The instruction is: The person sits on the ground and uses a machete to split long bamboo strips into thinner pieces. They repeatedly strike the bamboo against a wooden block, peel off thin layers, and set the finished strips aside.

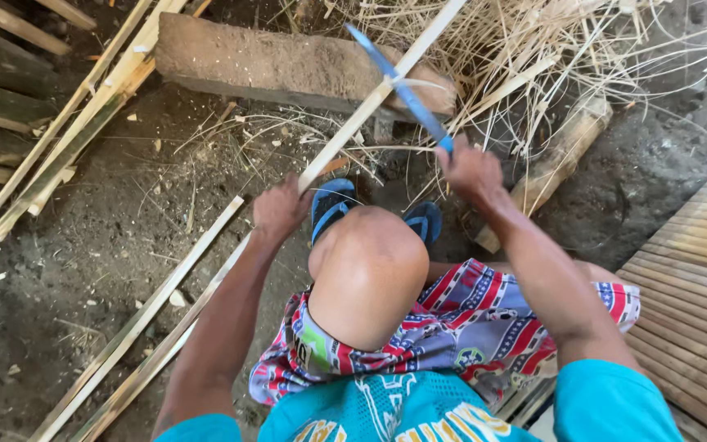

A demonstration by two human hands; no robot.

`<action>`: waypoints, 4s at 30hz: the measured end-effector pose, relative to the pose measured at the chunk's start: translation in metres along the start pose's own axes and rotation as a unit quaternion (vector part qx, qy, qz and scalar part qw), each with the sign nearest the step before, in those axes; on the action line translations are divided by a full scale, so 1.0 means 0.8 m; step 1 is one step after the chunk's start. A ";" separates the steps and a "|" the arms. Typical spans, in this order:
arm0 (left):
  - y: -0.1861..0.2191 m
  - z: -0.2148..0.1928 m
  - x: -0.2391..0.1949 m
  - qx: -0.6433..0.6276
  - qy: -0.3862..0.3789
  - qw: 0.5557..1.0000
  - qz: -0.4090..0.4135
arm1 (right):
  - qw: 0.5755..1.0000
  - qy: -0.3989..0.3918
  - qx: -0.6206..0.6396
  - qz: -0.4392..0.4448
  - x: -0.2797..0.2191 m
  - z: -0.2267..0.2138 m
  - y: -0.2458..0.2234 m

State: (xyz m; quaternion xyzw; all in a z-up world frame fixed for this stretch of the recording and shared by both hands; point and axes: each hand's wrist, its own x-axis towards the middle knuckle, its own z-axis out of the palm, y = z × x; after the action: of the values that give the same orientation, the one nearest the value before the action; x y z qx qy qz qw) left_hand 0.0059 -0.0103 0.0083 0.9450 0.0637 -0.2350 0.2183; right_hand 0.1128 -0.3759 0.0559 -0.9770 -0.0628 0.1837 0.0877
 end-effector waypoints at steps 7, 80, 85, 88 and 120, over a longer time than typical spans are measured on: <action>0.009 0.001 0.020 -0.028 -0.013 0.999 -0.039 | 0.982 -0.106 -0.117 -0.106 -0.005 0.007 -0.019; -0.121 0.048 -0.070 0.043 0.367 0.915 0.161 | 0.986 0.050 -0.009 0.156 0.033 -0.024 0.086; -0.042 0.026 0.010 0.026 0.037 0.999 -0.015 | 0.989 0.056 0.038 0.134 0.019 -0.012 0.041; -0.032 0.029 0.024 0.025 0.069 0.997 0.024 | 0.997 -0.064 0.024 0.035 -0.003 0.008 -0.012; 0.115 -0.138 0.121 -0.421 0.419 0.749 0.296 | 0.977 -0.003 0.122 0.175 0.035 0.002 0.037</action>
State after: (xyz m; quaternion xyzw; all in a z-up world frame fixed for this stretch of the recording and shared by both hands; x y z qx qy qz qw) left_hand 0.1576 -0.0419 0.0858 0.7329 -0.0414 0.3111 0.6037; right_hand 0.1408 -0.4002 0.0391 -0.9543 0.1319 0.2052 0.1728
